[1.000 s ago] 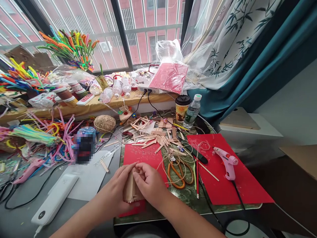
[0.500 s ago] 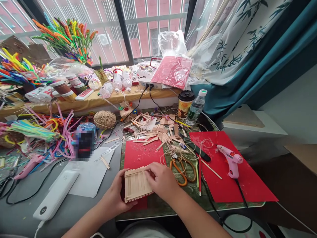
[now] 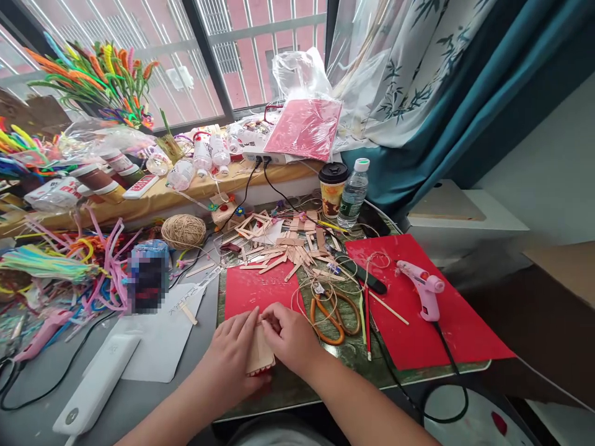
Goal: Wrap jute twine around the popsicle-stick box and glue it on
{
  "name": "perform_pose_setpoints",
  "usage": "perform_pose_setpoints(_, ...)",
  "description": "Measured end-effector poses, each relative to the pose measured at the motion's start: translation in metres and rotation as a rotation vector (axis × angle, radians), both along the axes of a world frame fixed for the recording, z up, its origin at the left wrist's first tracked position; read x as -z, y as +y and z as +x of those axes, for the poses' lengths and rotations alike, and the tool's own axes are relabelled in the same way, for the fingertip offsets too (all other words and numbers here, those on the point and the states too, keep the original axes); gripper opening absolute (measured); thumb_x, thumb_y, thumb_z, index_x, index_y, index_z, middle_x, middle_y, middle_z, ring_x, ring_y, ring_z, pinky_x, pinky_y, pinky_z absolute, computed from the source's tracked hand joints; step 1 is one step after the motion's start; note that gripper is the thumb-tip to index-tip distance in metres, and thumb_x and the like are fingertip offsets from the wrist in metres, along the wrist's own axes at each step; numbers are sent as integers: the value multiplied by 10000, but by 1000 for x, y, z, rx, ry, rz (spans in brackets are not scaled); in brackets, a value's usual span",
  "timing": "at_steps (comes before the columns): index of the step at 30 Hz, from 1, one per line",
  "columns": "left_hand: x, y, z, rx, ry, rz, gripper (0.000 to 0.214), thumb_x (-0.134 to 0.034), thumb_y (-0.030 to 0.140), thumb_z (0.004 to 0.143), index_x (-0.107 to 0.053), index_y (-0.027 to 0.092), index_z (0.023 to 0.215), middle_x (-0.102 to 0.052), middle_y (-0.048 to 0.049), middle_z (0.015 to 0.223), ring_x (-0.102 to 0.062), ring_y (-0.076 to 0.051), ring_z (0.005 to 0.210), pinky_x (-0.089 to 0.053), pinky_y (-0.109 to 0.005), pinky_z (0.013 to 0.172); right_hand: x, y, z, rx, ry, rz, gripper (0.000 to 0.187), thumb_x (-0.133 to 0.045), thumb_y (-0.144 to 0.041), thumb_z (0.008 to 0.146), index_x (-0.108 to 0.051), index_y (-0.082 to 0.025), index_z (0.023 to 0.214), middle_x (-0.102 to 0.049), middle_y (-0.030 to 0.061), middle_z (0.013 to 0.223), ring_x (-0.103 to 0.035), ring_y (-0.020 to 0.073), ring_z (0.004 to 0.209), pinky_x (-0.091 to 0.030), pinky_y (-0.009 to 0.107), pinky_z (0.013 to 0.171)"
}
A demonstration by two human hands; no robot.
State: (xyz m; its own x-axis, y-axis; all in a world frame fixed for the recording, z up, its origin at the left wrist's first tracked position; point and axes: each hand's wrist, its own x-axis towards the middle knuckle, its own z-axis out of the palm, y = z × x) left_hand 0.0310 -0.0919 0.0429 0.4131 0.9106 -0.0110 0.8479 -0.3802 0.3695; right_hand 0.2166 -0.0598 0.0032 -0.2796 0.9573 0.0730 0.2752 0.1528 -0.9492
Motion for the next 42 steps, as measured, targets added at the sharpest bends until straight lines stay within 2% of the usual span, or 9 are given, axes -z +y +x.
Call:
perform_pose_setpoints(5,3,0,-1,-10,14,41,1035,-871,393,676,-370,214,1564,-626,-184,1376,-593,-419,1216,-431,-577,1051,3,3,3,19,102,-75,93,-598,-303,1004,-668,-252,1038,-652,-20,795,-620,166,739,-443,274,680)
perform_pose_setpoints(10,-5,1,-2,8,10,15,1052,-899,405,654,-373,242,1551,-612,-170,1408,-585,-417,1243,-418,-571,1069,3,4,4,34,126,-80,121,-583,-299,1018,-658,-260,1105,-695,-4,853,-656,184,796,-471,291,731)
perform_pose_setpoints(15,-3,1,-1,20,12,14,1149,-950,503,587,-377,247,1549,-609,-177,1427,-585,-438,1245,-421,-592,1064,0,5,4,58,81,-35,116,-588,-298,1015,-671,-261,1087,-704,0,844,-656,191,793,-472,301,741)
perform_pose_setpoints(18,0,0,0,5,3,42,1083,-936,424,616,-392,245,1536,-627,-171,1398,-593,-432,1232,-434,-590,1051,1,5,5,64,102,-46,120,-592,-313,1015,-679,-262,1080,-699,2,847,-650,190,798,-476,293,733)
perform_pose_setpoints(23,0,0,-8,-24,-97,39,944,-863,345,697,-395,250,1512,-599,-169,1396,-572,-425,1280,-432,-618,1083,5,5,8,72,165,-68,141,-575,-344,1025,-672,-253,1072,-675,-1,820,-638,179,752,-489,285,693)
perform_pose_setpoints(28,-3,-7,-17,-59,-311,-113,935,-829,281,751,-290,285,1515,-485,-164,1481,-524,-383,1350,-471,-582,1106,1,2,11,8,221,-4,140,-590,-351,1025,-688,-253,1045,-738,31,920,-684,200,840,-519,318,768)
perform_pose_setpoints(31,6,-13,-17,-82,-427,-153,962,-828,268,730,-264,289,1508,-465,-157,1467,-561,-364,1302,-514,-538,1068,-3,-1,12,3,226,23,132,-612,-356,1018,-691,-250,1016,-730,27,901,-678,195,825,-515,320,769)
perform_pose_setpoints(37,40,-14,-6,-53,-692,-161,1040,-822,319,673,-191,285,1498,-471,-124,1398,-596,-324,1240,-536,-476,1046,-8,-3,15,64,359,2,165,-682,-401,974,-672,-242,932,-630,-3,786,-580,167,696,-484,295,656)
perform_pose_setpoints(42,48,-12,6,-4,-796,-179,1040,-826,341,691,-167,292,1494,-473,-129,1386,-579,-342,1288,-528,-481,1065,-6,-5,19,101,392,82,104,-699,-317,938,-664,-241,876,-603,-3,766,-542,156,655,-458,296,623)
